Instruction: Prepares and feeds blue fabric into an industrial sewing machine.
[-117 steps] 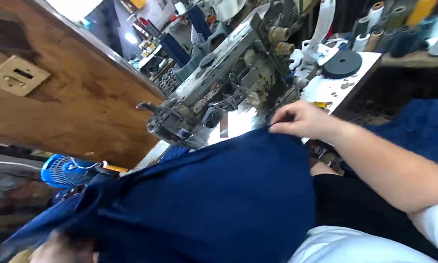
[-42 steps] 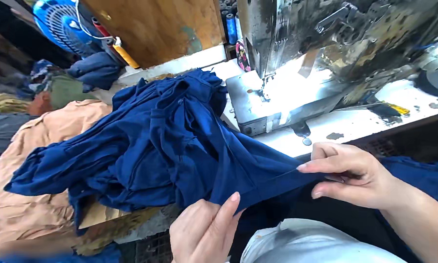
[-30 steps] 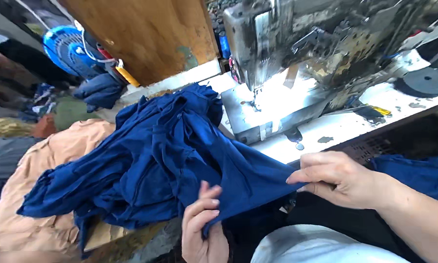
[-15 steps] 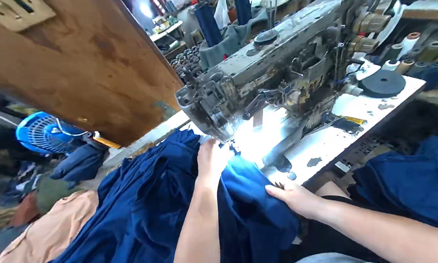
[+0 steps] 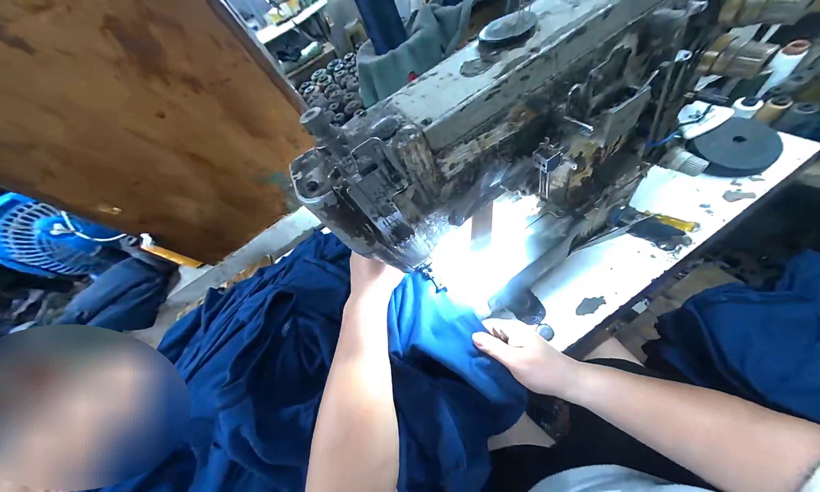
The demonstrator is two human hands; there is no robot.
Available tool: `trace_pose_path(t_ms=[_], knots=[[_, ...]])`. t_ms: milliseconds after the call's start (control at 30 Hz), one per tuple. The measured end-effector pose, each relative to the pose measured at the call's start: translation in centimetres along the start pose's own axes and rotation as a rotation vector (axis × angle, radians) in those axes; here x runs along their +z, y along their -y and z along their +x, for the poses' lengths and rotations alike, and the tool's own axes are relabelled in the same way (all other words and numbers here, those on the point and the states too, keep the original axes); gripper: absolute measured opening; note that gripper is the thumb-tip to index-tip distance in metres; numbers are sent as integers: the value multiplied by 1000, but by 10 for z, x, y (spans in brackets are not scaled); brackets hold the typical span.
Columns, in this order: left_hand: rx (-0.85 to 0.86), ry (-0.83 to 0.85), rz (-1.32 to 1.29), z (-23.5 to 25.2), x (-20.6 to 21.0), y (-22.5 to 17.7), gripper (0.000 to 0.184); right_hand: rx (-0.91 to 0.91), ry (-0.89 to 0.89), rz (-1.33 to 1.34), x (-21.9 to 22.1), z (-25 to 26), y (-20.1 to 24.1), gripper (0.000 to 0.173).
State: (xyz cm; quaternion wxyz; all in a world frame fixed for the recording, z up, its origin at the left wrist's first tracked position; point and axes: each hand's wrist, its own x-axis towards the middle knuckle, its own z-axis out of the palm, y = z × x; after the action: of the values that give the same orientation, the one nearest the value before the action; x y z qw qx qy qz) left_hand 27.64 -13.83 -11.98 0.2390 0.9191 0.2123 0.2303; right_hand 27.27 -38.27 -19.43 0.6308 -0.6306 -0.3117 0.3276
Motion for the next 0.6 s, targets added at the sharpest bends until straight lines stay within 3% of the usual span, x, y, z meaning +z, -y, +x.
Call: trace_pose_path(t_ms=[100, 200, 267, 333, 400, 500, 533, 600], knots=[[51, -101, -145, 7, 1, 6, 38, -43, -52, 4, 6, 10, 2, 29], [172, -95, 59, -4, -24, 2, 39, -44, -33, -11, 1, 10, 8, 28], [376, -65, 188, -39, -54, 5, 22, 30, 7, 8, -6, -5, 5, 27], [453, 205, 182, -98, -96, -22, 20, 85, -12, -6, -18, -26, -3, 25], [377, 577, 183, -153, -120, -52, 27, 107, -66, -28, -33, -44, -14, 29], [267, 942, 468, -189, -111, -76, 55, 115, -127, -30, -46, -59, -15, 25], [293, 966, 521, -197, -100, -69, 53, 113, -123, -49, -47, -61, -11, 23], [442, 832, 521, -214, -83, -41, 19, 105, -98, -105, -48, -64, -3, 18]])
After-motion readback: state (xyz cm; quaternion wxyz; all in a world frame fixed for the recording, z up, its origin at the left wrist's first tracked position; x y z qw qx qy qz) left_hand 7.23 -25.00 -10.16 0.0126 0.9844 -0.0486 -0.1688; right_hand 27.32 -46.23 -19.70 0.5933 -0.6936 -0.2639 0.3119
